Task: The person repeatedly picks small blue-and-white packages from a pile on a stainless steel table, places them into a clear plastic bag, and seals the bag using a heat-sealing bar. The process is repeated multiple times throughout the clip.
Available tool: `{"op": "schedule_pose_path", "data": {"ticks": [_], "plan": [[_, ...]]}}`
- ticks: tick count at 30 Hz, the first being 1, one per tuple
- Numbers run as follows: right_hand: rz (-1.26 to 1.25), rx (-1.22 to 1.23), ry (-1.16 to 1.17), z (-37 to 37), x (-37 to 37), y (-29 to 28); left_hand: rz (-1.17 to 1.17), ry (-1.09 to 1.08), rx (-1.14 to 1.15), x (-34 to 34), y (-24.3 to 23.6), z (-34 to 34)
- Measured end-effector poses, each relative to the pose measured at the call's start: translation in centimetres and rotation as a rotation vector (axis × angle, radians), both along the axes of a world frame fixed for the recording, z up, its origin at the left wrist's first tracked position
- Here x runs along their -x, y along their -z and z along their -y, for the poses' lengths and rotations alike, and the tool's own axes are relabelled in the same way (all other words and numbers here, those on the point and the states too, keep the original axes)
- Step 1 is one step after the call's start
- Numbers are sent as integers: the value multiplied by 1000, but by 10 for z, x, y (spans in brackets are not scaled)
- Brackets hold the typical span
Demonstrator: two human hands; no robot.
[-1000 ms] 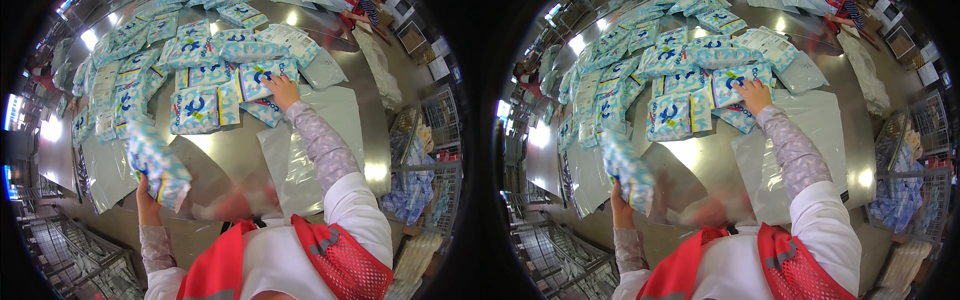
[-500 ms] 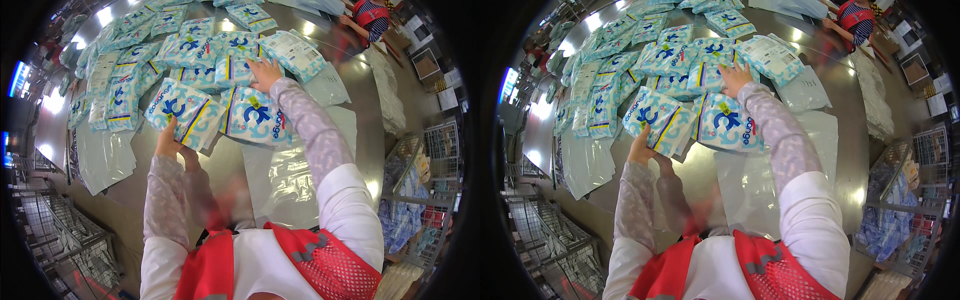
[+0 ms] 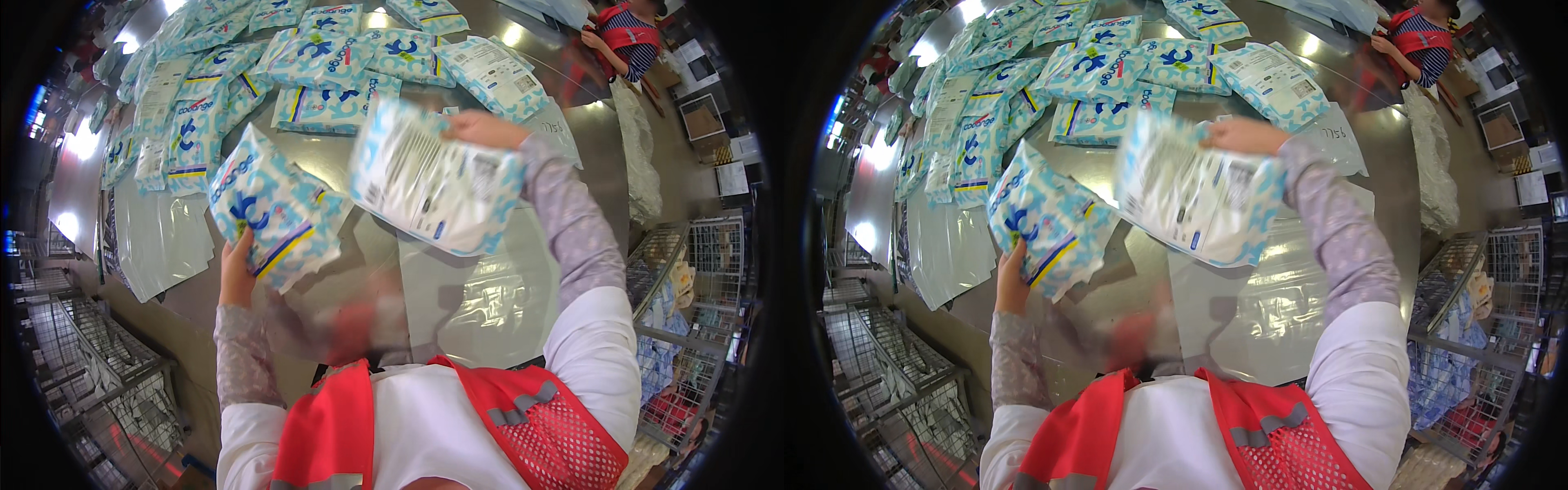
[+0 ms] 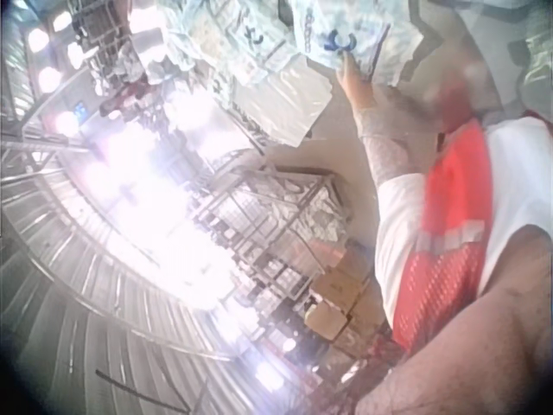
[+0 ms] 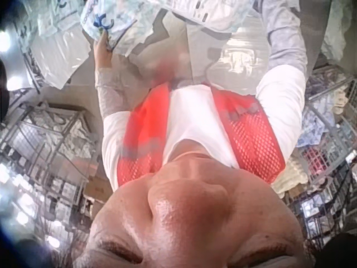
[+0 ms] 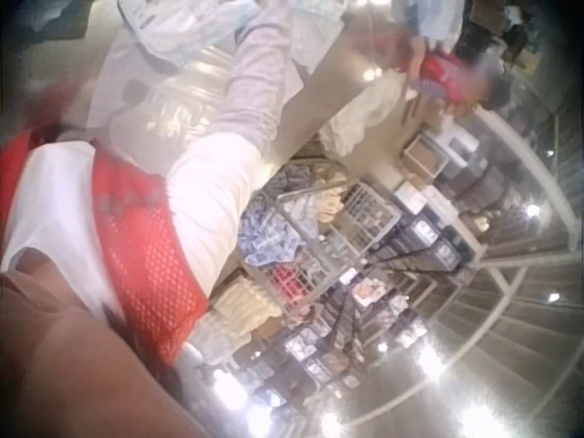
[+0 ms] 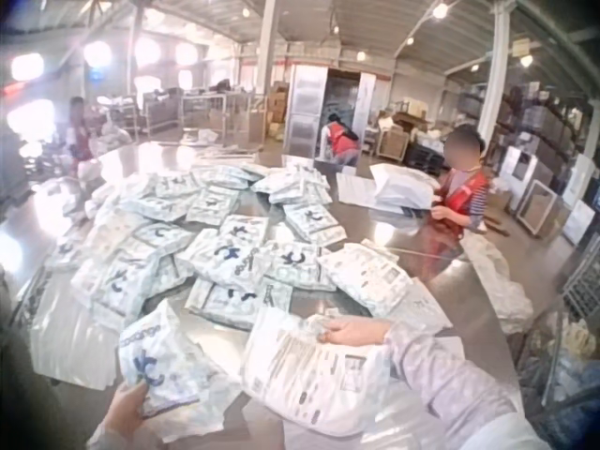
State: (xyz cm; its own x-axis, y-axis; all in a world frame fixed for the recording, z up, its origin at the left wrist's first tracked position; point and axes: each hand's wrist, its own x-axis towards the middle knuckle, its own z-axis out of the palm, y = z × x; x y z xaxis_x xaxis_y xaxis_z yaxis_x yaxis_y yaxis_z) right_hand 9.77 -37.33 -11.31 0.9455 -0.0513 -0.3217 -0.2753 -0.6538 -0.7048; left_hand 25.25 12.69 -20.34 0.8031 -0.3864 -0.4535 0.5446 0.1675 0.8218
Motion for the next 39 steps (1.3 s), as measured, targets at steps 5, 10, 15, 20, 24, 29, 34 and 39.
{"op": "schedule_pose_path", "data": {"ticks": [5,10,15,20,24,29,34,39], "plan": [[254,147,-53,-35,12,36,-16,251,39,40,-37,-78],[338,-278,414,-97,31,-57,-214,167,-212,106,-8,-78],[287,-1170,871,-174,68,37,-110,-5,68,124,-23,-55],[-122,-374,404,-318,49,47,-135,-44,314,132,-45,-62],[394,-316,532,-265,33,41,11,32,39,129,-56,-56],[-5,541,1264,-80,43,128,94,61,60,127,-68,-37],[639,-6,1060,-59,26,71,54,47,56,128,-74,-41],[663,-800,738,-245,64,-122,59,57,18,126,-71,-47]]}}
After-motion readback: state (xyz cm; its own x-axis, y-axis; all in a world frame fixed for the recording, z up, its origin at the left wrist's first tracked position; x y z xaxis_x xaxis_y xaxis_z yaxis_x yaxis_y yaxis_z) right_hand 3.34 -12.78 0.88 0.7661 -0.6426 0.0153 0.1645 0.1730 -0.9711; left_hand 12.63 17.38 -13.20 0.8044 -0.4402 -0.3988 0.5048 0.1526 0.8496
